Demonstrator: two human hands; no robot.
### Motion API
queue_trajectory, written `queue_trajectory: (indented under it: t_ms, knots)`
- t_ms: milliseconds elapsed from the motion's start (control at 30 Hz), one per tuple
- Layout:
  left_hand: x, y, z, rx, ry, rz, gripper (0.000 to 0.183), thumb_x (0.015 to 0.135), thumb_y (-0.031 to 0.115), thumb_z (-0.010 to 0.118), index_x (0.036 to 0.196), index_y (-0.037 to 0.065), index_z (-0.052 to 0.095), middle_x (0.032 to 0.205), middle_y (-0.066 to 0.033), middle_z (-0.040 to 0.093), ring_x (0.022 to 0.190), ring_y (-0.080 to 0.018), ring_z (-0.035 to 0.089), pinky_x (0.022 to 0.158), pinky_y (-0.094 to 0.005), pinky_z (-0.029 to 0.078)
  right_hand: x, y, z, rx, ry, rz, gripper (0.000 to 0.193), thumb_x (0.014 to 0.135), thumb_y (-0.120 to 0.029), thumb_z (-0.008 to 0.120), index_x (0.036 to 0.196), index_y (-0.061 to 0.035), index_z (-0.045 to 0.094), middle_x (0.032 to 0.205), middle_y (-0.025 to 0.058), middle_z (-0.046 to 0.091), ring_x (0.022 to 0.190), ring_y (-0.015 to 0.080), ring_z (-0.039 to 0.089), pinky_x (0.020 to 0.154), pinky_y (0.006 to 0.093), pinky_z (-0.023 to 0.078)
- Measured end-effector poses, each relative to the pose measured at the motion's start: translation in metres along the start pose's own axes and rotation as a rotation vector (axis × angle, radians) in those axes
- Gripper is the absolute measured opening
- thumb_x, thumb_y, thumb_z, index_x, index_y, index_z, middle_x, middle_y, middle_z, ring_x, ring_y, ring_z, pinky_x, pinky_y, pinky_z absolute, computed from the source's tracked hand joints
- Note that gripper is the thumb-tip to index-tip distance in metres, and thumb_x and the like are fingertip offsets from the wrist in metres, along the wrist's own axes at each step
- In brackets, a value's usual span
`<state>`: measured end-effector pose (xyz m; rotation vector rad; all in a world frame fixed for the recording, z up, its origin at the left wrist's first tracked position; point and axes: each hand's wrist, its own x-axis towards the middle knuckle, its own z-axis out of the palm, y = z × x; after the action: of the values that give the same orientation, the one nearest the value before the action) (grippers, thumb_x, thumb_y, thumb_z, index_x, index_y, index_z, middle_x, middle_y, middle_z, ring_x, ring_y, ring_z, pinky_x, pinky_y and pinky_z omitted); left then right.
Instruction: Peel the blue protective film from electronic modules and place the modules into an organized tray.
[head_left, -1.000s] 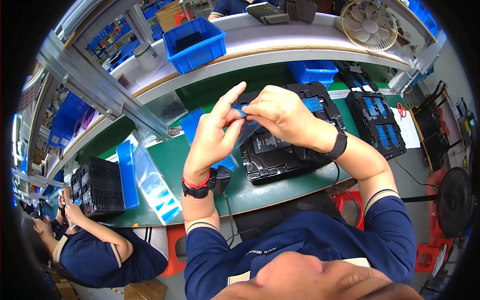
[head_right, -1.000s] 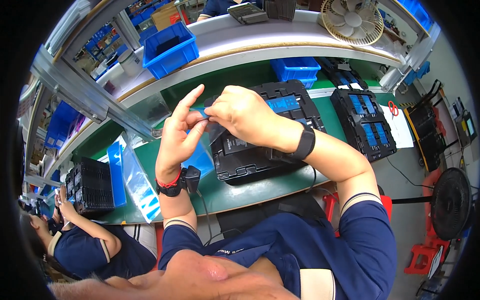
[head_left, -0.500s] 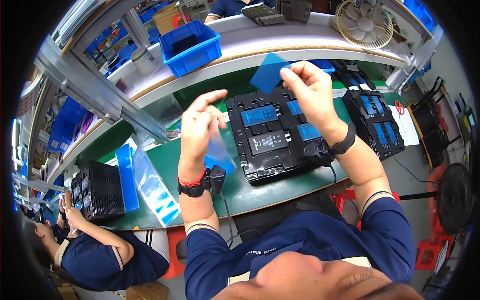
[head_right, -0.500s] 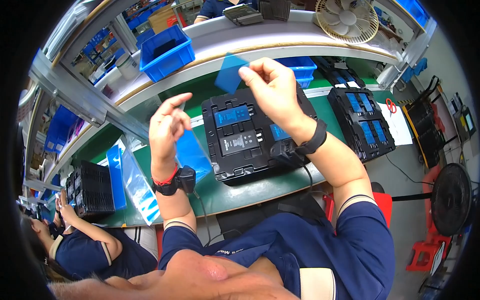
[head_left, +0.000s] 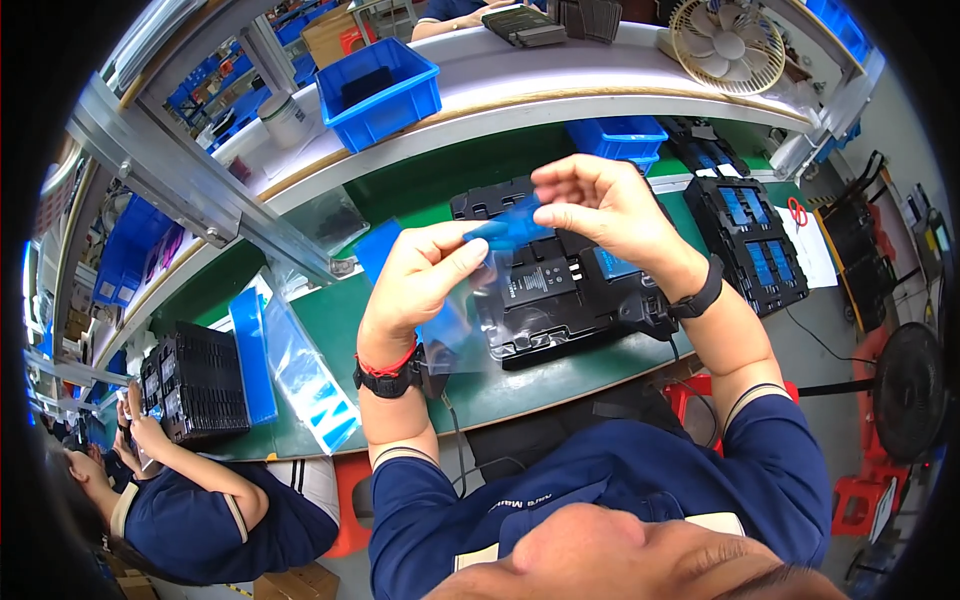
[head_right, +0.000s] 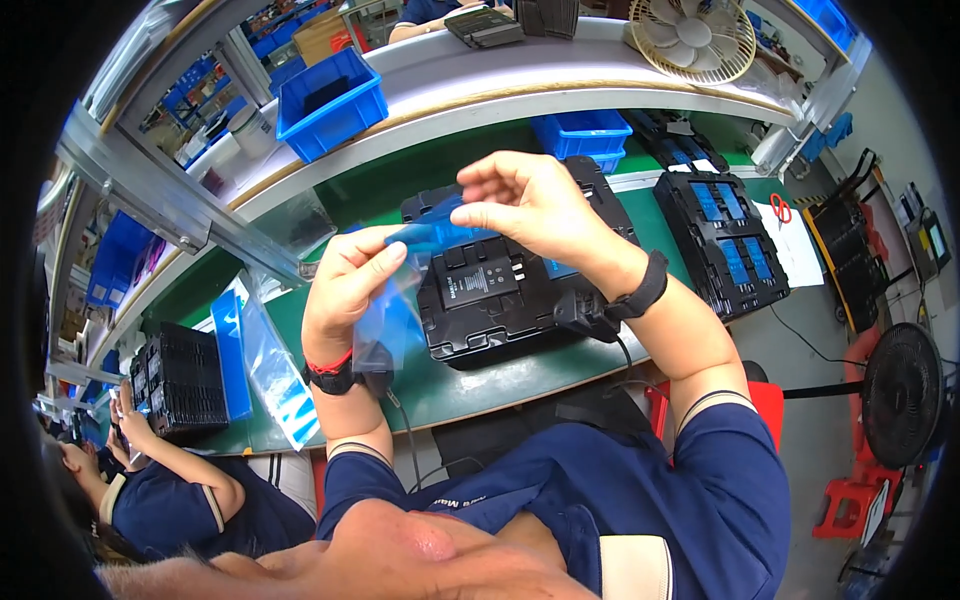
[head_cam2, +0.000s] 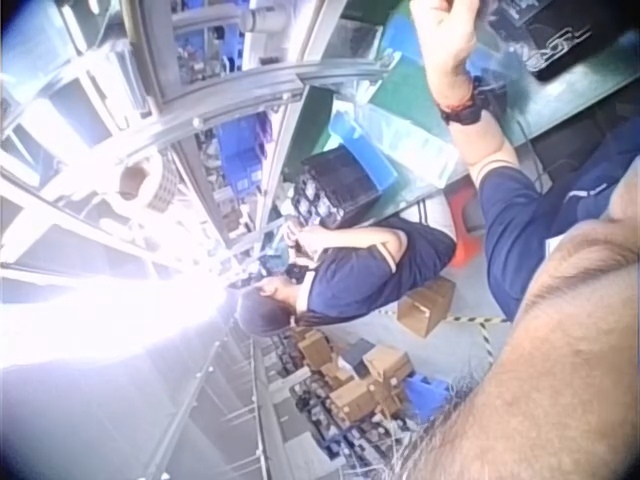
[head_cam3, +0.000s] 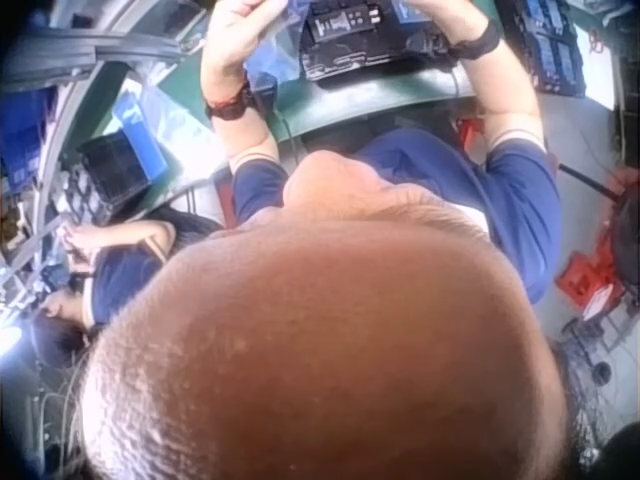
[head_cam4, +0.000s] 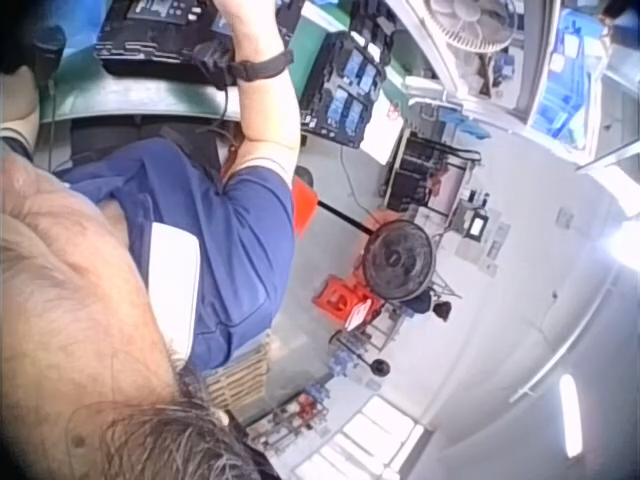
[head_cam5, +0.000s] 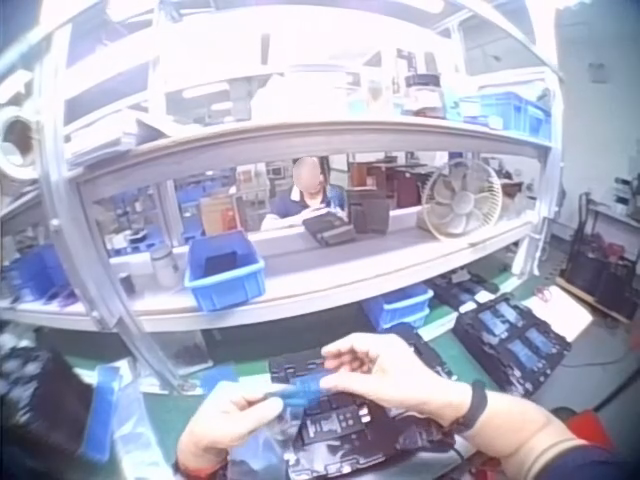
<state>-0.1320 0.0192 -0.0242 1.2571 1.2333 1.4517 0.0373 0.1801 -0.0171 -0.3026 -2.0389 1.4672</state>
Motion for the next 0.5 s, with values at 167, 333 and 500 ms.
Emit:
queue_trajectory:
  t_ms: [167,333,500]
  knots:
    - [0.005,-0.010,-0.004,0.155,-0.143,-0.009,0.035,0.087,0.015,0.059,0.117,-0.004,0.056,0.096,-0.0058,0.063,0.084,-0.0093,0.056,0.076,-0.0223,0.045,-0.009,-0.005,0.000,0.122,-0.119,0.231,0.018,0.078,-0.012,0.070,0.088,0.0002,0.060,0.073,0.0039,0.062,0.061,0.0064,0.058,0.053,0.0192,0.047]
    - [-0.007,0.002,-0.018,0.118,0.024,0.055,0.041,0.087,0.011,0.059,0.125,0.001,0.050,0.100,-0.0089,0.063,0.087,-0.0097,0.058,0.074,-0.0219,0.045,-0.018,0.001,-0.009,0.082,0.003,0.282,0.014,0.079,-0.013,0.069,0.078,-0.0031,0.059,0.060,-0.0002,0.058,0.049,0.0044,0.054,0.043,0.0174,0.043]
    - [-0.018,0.019,-0.045,0.172,0.270,0.119,0.043,0.086,0.011,0.060,0.126,0.000,0.048,0.099,-0.0122,0.065,0.093,-0.0111,0.057,0.084,-0.0231,0.041,-0.026,0.025,-0.013,0.097,-0.060,0.499,0.016,0.079,-0.011,0.068,0.072,-0.0025,0.057,0.055,0.0009,0.055,0.041,0.0050,0.050,0.036,0.0183,0.040]
